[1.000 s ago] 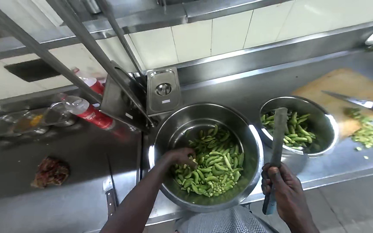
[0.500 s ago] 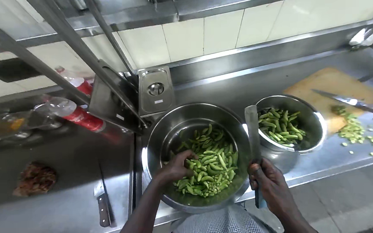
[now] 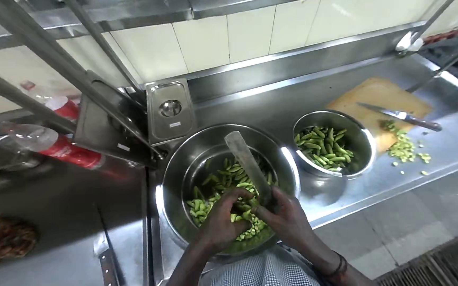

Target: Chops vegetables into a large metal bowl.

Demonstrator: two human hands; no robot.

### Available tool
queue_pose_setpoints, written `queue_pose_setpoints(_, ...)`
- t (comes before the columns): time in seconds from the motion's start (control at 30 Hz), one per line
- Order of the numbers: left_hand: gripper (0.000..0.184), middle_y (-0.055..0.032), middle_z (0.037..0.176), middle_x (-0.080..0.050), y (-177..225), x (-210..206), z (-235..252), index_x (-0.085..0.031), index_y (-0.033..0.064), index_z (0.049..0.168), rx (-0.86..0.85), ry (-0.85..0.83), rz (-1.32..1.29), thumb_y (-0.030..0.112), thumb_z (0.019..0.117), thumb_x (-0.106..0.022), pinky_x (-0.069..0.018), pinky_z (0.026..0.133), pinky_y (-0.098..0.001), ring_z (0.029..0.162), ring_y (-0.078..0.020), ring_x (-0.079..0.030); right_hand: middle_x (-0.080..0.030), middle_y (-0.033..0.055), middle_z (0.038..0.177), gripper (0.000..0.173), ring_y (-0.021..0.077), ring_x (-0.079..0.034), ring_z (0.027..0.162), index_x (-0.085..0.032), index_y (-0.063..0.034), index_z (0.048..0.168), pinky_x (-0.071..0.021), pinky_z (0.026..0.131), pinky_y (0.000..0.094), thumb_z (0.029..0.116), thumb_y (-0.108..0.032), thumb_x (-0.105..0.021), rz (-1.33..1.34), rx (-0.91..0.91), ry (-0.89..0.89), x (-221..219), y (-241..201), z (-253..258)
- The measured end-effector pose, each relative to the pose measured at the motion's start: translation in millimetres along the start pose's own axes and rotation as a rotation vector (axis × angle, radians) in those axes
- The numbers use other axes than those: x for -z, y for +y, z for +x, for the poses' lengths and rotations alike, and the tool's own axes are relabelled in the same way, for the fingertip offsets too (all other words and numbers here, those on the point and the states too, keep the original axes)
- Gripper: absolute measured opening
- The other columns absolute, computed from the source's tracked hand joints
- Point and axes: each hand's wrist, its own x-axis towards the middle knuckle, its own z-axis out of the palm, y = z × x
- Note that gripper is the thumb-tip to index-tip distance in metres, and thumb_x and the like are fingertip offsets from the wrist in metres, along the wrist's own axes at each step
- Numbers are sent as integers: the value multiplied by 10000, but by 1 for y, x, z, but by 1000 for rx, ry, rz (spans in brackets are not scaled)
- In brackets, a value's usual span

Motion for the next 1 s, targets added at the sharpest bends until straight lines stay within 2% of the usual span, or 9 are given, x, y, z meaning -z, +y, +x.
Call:
queue_pose_setpoints(0.07, 822, 95, 1437, -532, -1, 5, -3, -516, 388, 1425, 19, -86, 109, 208, 714, -886, -546, 1019, -420, 1268, -105, -562, -623, -49, 715, 217, 85, -587, 582, -665, -182, 1002, -517, 523, 290, 885, -346, -745, -23, -21, 33, 3, 2, 0)
queue_pose_setpoints(0.13, 995, 98, 1627, -320, -1, 10, -6, -383, 441, 1540, -1, -156, 178, 338, 704, -912, -440, 1137, -475, 1472, -121, -356, -622, -47, 734, 226, 85, -590, 600, -662, -183, 1016, -517, 533, 297, 879, -344, -741, -61, -21, 45, 8, 4, 1)
queue_pose_setpoints(0.2, 935, 122, 1650, -292, -2, 12, -8, -397, 426, 1549, -44, -129, 116, 437, 747, -876, -409, 1170, -457, 1504, -108, -305, -639, -50, 768, 231, 79, -608, 634, -670, -188, 1039, -539, 563, 301, 872, -324, -752, -91, 8, 32, 11, 6, 1)
queue_pose_setpoints(0.3, 444, 77, 1348, -641, -2, 7, -3, -645, 273, 1376, -122, 11, -36, 334, 943, -719, -547, 1025, -370, 1223, -112, -613, -636, -60, 748, 200, 66, -599, 612, -662, -188, 996, -534, 541, 282, 862, -288, -772, -106, 87, -12, 11, 5, 3)
queue_pose_setpoints(0.37, 243, 63, 1112, -716, 1, 4, 1, -747, 224, 1206, -118, 54, -26, 227, 971, -689, -600, 869, -322, 980, -104, -686, -633, -64, 755, 198, 58, -593, 617, -665, -186, 993, -532, 548, 270, 854, -271, -778, -94, 138, -37, 9, 3, 5)
queue_pose_setpoints(0.43, 187, 39, 1002, -731, 5, 3, 3, -764, 201, 1117, -93, 75, -47, 144, 949, -706, -607, 781, -313, 864, -118, -693, -630, -55, 763, 239, 64, -578, 604, -664, -175, 1011, -520, 537, 260, 852, -288, -801, -67, 153, -46, 8, 2, 6)
queue_pose_setpoints(0.6, 215, -83, 1020, -722, 3, 5, -2, -757, 100, 1099, -95, 165, -353, 17, 906, -711, -600, 773, -323, 863, -197, -686, -633, -47, 796, 386, 76, -595, 643, -659, -170, 1044, -540, 576, 283, 803, -417, -832, -52, 70, -44, 13, 7, 4)
queue_pose_setpoints(0.7, 237, -85, 1025, -727, 1, 2, -2, -766, 95, 1084, -101, 151, -377, -3, 871, -737, -603, 754, -330, 841, -198, -688, -643, -56, 791, 402, 68, -622, 673, -666, -173, 1027, -565, 610, 287, 808, -474, -818, -62, 77, -63, 10, 9, 2)
queue_pose_setpoints(1.0, 243, -91, 1003, -727, 2, -5, -1, -775, 73, 1048, -147, 91, -410, -32, 828, -781, -612, 751, -305, 820, -185, -694, -570, -67, 668, 351, 53, -554, 560, -630, -177, 905, -499, 508, 256, 894, -512, -735, -70, 142, -41, 1, 7, 2)
